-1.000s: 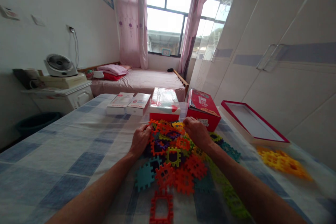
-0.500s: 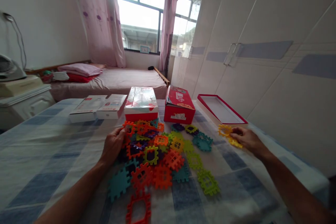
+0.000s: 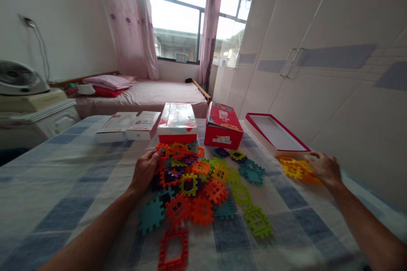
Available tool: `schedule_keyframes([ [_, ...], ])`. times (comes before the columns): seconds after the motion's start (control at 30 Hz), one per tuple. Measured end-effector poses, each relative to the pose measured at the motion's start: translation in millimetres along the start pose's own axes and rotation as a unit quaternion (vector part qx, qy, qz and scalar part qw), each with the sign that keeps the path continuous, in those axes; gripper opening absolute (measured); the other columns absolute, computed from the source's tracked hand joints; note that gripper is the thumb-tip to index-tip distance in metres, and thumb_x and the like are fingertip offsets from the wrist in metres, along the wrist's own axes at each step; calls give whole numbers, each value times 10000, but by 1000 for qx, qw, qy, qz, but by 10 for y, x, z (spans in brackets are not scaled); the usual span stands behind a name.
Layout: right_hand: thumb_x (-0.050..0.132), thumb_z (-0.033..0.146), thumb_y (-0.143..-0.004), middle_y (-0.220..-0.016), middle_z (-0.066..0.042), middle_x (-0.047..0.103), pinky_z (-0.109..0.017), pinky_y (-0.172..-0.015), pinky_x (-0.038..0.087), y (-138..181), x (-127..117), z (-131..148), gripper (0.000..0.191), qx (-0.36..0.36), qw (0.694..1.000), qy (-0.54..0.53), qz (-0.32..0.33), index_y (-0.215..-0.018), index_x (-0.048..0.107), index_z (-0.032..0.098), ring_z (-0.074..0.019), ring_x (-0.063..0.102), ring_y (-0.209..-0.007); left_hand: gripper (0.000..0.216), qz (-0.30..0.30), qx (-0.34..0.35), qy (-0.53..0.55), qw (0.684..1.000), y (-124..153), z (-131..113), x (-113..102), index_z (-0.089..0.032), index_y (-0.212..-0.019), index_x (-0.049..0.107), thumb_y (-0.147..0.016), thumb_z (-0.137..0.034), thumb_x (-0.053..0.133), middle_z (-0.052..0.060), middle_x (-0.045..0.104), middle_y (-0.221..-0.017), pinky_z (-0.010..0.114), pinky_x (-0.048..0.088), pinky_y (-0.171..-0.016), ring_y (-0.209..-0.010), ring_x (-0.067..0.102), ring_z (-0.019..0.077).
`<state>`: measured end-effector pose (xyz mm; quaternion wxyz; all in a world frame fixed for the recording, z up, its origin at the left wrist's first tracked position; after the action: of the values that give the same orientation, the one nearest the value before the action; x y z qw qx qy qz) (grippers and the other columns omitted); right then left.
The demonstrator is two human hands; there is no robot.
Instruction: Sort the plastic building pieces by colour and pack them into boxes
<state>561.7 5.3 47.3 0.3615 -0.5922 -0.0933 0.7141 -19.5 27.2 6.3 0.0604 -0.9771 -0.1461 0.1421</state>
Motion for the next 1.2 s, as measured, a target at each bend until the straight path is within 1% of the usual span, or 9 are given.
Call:
schedule_keyframes([
  [0.07,401,419,-784,-1064,-275,548,-587,-759,395,52,-17,182,451,29,999,30,-31,-1016,635,111,-466,470,-1081,396,1,9,15,1000,17,-25,10,-150,-876,676,-743,-494,531,20,686,-712,254,447,-600,-673,601,192],
  [0.13,380,374,-803,-1092,-217,564,-555,-819,413,137,-48,531,401,-21,999,4,-27,-1034,622,155,-405,497,-1089,383,-5,15,26,1000,21,-34,19,-152,-841,681,-740,-491,536,18,687,-722,247,444,-613,-675,594,184],
  [0.23,414,371,-810,-1012,-134,623,-408,-745,492,361,-96,1254,337,-114,983,-129,71,-977,636,181,-249,633,-800,383,-13,17,36,999,10,-17,28,-152,-824,687,-739,-496,543,20,687,-726,240,438,-613,-674,587,178],
  [0.33,464,362,-815,-986,-70,660,-319,-732,494,647,-74,2027,282,-211,929,-226,204,-936,657,197,-193,644,-796,397,-10,13,34,999,3,-1,32,-145,-845,686,-747,-501,540,28,683,-717,239,432,-593,-651,578,173],
  [0.4,474,322,-829,-1009,-59,666,-305,-805,475,798,4,2474,263,-275,894,-253,248,-972,655,196,-187,633,-886,396,-8,9,35,999,7,-8,32,-142,-841,684,-745,-498,540,29,677,-702,239,429,-581,-633,571,170],
  [0.6,444,236,-880,-1194,-60,615,-308,-950,391,927,410,3421,323,-431,829,-242,260,-1169,587,215,-179,535,-1122,384,-16,-3,62,998,30,-59,24,-141,-794,667,-715,-501,559,9,646,-636,234,412,-544,-585,551,155],
  [0.7,456,269,-888,-1209,-38,612,-292,-931,387,905,556,3640,328,-449,834,-154,282,-1193,575,250,-176,518,-1143,378,-21,-5,66,998,30,-60,21,-142,-759,665,-714,-502,560,2,636,-608,236,406,-542,-562,538,149],
  [0.8,409,269,-905,-1037,-77,676,-296,-859,406,868,589,3677,302,-417,861,-95,276,-1106,627,212,-202,574,-1023,380,-25,4,66,997,23,-50,26,-140,-792,681,-728,-491,550,14,664,-653,240,421,-570,-602,563,160],
  [1.2,505,279,-814,-979,-178,642,-362,-824,388,906,733,3753,245,-303,909,-27,286,-871,678,114,-287,546,-978,344,-30,23,56,998,-8,5,48,-136,-838,689,-777,-424,511,38,696,-727,247,447,-628,-678,605,177],
])
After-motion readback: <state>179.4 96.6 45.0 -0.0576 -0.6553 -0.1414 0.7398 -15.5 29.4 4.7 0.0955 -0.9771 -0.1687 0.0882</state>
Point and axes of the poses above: each hand's wrist, its own y-axis away from the middle knuckle, its own x-axis out of the palm, z = x × y, the point moved 2 cm from there along -y, towards the middle knuckle
